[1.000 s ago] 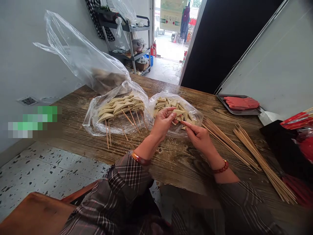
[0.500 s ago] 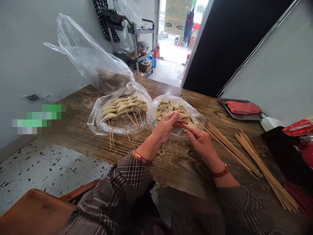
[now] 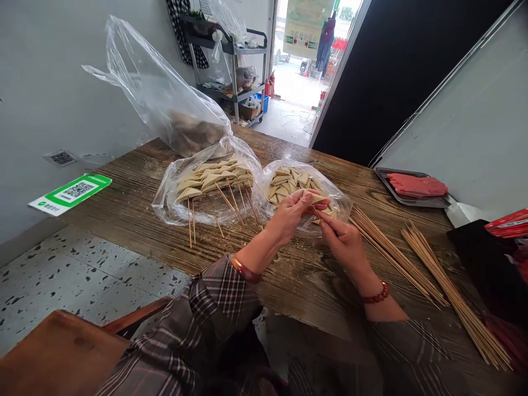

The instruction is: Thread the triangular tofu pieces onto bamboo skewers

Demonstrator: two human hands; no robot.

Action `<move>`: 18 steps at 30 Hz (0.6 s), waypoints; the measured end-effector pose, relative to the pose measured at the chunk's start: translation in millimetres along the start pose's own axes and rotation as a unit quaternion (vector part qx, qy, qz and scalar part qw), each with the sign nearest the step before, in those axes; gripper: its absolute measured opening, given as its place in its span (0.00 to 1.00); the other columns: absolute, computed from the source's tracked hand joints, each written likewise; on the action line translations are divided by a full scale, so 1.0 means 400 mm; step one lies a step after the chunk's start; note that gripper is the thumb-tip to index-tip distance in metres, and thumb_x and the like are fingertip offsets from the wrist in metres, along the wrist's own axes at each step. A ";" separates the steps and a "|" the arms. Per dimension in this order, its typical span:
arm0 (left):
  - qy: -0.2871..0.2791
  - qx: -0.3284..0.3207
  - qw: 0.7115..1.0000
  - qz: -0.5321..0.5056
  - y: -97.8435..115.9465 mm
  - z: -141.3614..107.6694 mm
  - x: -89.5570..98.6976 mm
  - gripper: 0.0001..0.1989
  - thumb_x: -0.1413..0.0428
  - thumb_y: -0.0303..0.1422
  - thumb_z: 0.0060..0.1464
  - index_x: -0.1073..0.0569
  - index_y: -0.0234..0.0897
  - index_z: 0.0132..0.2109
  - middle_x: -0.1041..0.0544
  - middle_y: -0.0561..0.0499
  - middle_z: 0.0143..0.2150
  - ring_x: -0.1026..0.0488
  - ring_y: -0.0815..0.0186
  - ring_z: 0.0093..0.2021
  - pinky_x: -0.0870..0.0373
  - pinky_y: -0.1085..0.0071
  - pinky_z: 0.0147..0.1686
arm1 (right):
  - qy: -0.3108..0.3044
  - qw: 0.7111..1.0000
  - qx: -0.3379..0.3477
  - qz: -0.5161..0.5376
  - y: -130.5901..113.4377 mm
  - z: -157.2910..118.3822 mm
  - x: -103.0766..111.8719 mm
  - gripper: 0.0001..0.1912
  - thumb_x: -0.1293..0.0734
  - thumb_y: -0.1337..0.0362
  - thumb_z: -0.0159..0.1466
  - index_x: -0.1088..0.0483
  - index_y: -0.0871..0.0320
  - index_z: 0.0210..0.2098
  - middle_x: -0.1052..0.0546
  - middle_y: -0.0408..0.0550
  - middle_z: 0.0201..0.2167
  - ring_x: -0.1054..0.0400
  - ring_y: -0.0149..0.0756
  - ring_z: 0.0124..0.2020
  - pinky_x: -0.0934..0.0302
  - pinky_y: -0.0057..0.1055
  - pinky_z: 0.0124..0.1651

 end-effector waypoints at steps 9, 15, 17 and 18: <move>0.001 -0.010 1.000 0.018 -0.004 -0.007 -0.010 0.20 0.39 0.48 0.54 0.26 0.35 0.43 0.19 0.44 0.40 0.22 0.62 0.46 0.31 0.67 0.48 | 0.022 1.000 -0.014 -0.004 -0.008 -0.001 -0.004 0.17 0.38 0.63 0.68 0.24 0.53 0.53 0.18 0.50 0.48 0.22 0.40 0.45 0.29 0.38 0.49; -0.004 -0.009 1.000 0.023 -0.003 -0.012 -0.021 0.19 0.40 0.47 0.55 0.26 0.34 0.42 0.18 0.44 0.39 0.22 0.62 0.45 0.31 0.67 0.48 | 0.026 0.999 -0.024 -0.013 -0.014 -0.001 -0.003 0.17 0.39 0.61 0.68 0.24 0.55 0.52 0.17 0.50 0.41 0.23 0.41 0.40 0.30 0.39 0.46; -0.009 -0.002 1.000 0.026 -0.008 -0.013 -0.026 0.19 0.39 0.47 0.55 0.26 0.34 0.42 0.18 0.44 0.40 0.22 0.63 0.44 0.32 0.67 0.48 | 0.029 0.999 -0.030 -0.021 -0.015 0.000 -0.002 0.16 0.39 0.60 0.69 0.24 0.56 0.50 0.18 0.49 0.35 0.23 0.41 0.39 0.30 0.38 0.44; -0.012 0.004 1.000 0.027 -0.012 -0.013 -0.028 0.19 0.39 0.47 0.54 0.25 0.34 0.42 0.19 0.43 0.41 0.22 0.63 0.43 0.32 0.67 0.48 | 0.024 0.999 -0.032 -0.028 -0.014 0.000 -0.003 0.16 0.40 0.59 0.69 0.24 0.56 0.49 0.19 0.48 0.33 0.24 0.41 0.37 0.31 0.38 0.43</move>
Point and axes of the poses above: each hand's wrist, its own z-axis towards the middle knuckle, its own x-axis out of the back of the hand, y = z × x, the point moved 5 cm from there along z, towards the middle knuckle
